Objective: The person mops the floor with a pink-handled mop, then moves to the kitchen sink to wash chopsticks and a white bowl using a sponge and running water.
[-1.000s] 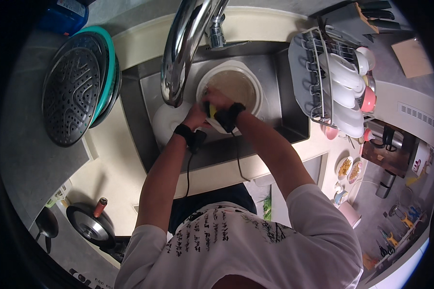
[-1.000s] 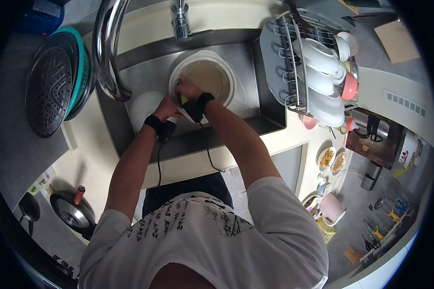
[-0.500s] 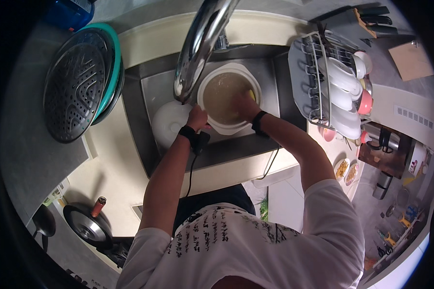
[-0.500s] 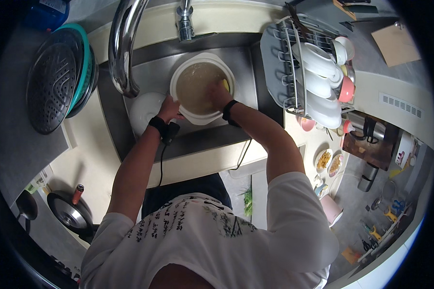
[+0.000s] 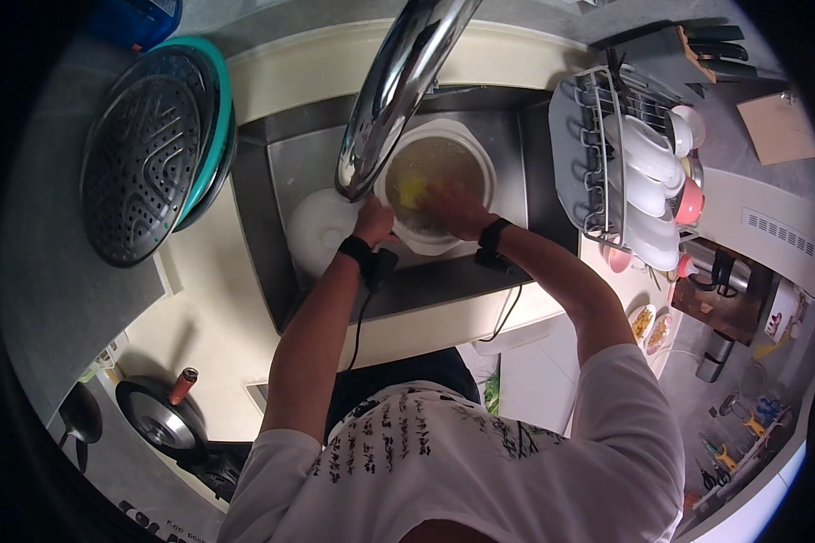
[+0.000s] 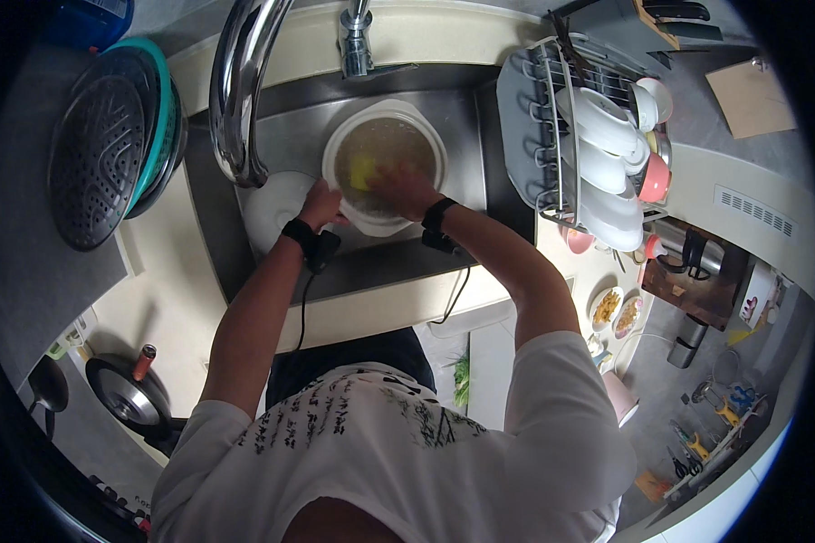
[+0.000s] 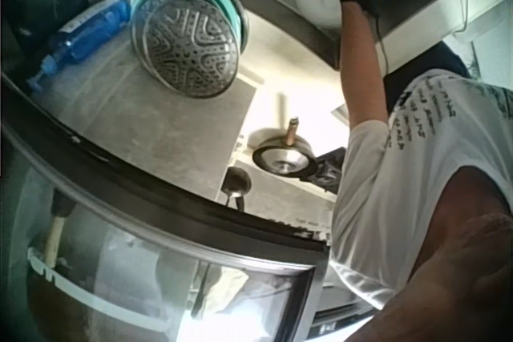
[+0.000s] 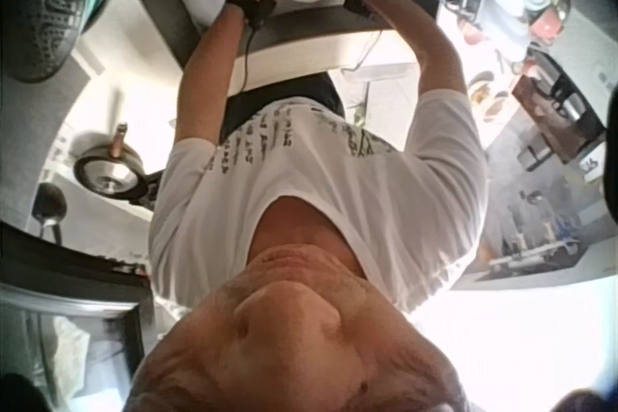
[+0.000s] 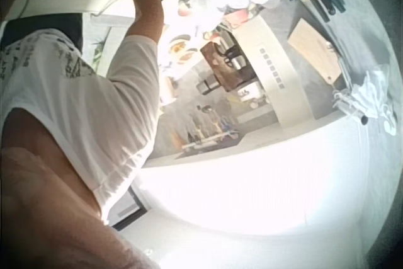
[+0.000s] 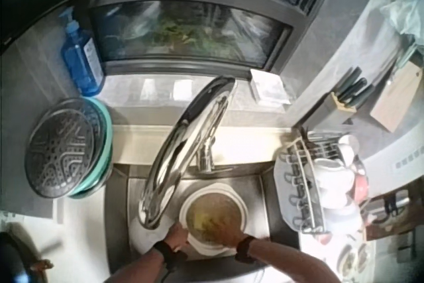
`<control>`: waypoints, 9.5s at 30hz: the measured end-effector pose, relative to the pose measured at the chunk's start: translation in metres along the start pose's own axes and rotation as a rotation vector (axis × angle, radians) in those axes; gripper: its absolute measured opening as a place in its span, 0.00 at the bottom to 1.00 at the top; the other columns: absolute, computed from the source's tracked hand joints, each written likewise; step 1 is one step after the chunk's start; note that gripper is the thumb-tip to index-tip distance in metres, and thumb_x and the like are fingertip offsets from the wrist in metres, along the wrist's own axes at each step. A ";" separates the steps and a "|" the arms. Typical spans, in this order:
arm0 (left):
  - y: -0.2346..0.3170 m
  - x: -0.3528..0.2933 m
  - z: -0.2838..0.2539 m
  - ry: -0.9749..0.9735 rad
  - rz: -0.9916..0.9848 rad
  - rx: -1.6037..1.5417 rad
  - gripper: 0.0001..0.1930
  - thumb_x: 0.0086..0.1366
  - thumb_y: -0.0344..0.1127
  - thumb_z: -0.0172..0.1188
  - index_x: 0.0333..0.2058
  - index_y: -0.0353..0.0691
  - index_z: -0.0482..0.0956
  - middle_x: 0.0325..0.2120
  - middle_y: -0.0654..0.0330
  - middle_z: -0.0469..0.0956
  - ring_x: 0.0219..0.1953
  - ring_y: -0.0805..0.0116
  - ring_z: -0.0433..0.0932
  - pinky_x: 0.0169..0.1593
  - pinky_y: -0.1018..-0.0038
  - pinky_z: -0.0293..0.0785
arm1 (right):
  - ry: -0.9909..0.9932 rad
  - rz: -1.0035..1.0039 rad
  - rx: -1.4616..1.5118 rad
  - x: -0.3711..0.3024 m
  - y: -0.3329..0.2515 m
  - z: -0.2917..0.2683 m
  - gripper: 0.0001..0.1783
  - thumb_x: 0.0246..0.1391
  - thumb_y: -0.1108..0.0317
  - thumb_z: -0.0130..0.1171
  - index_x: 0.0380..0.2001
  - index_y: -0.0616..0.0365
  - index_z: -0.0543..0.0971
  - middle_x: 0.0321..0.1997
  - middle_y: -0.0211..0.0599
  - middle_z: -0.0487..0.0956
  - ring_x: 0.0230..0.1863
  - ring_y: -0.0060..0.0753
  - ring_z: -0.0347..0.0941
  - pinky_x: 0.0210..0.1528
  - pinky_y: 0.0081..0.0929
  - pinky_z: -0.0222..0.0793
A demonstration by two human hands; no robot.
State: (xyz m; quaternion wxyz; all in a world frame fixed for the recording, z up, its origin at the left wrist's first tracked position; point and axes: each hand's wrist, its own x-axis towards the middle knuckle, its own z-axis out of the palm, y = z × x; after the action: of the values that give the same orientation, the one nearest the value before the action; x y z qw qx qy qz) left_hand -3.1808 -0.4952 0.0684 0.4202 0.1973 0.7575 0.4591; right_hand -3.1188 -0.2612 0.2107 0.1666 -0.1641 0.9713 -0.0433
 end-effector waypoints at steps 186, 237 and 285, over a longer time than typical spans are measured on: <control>0.246 -0.058 -0.034 0.459 -0.100 -1.184 0.29 0.72 0.50 0.55 0.60 0.31 0.68 0.54 0.55 0.75 0.51 0.63 0.78 0.55 0.67 0.75 | 0.741 1.370 2.226 -0.016 -0.073 0.004 0.19 0.63 0.53 0.50 0.43 0.60 0.76 0.39 0.35 0.78 0.39 0.35 0.74 0.43 0.37 0.71; 0.151 -0.048 0.046 -0.025 0.587 0.835 0.09 0.59 0.32 0.58 0.38 0.43 0.81 0.38 0.55 0.80 0.42 0.53 0.80 0.45 0.57 0.75 | 0.504 0.899 2.492 -0.117 -0.026 -0.066 0.27 0.59 0.58 0.55 0.58 0.62 0.69 0.52 0.47 0.79 0.46 0.44 0.80 0.50 0.40 0.77; 0.178 -0.103 -0.046 0.060 -0.095 -1.021 0.19 0.68 0.34 0.51 0.56 0.42 0.75 0.46 0.62 0.79 0.44 0.72 0.77 0.48 0.73 0.74 | 0.278 0.671 2.550 0.029 -0.130 -0.050 0.14 0.62 0.48 0.60 0.40 0.44 0.75 0.33 0.26 0.78 0.31 0.25 0.75 0.32 0.31 0.72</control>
State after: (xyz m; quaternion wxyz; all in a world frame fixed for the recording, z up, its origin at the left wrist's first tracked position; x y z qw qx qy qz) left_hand -3.1756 -0.5008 0.2795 0.4613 -0.0811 0.4566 0.7564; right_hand -3.1215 -0.3923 0.2669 0.1053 0.3585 0.2523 -0.8926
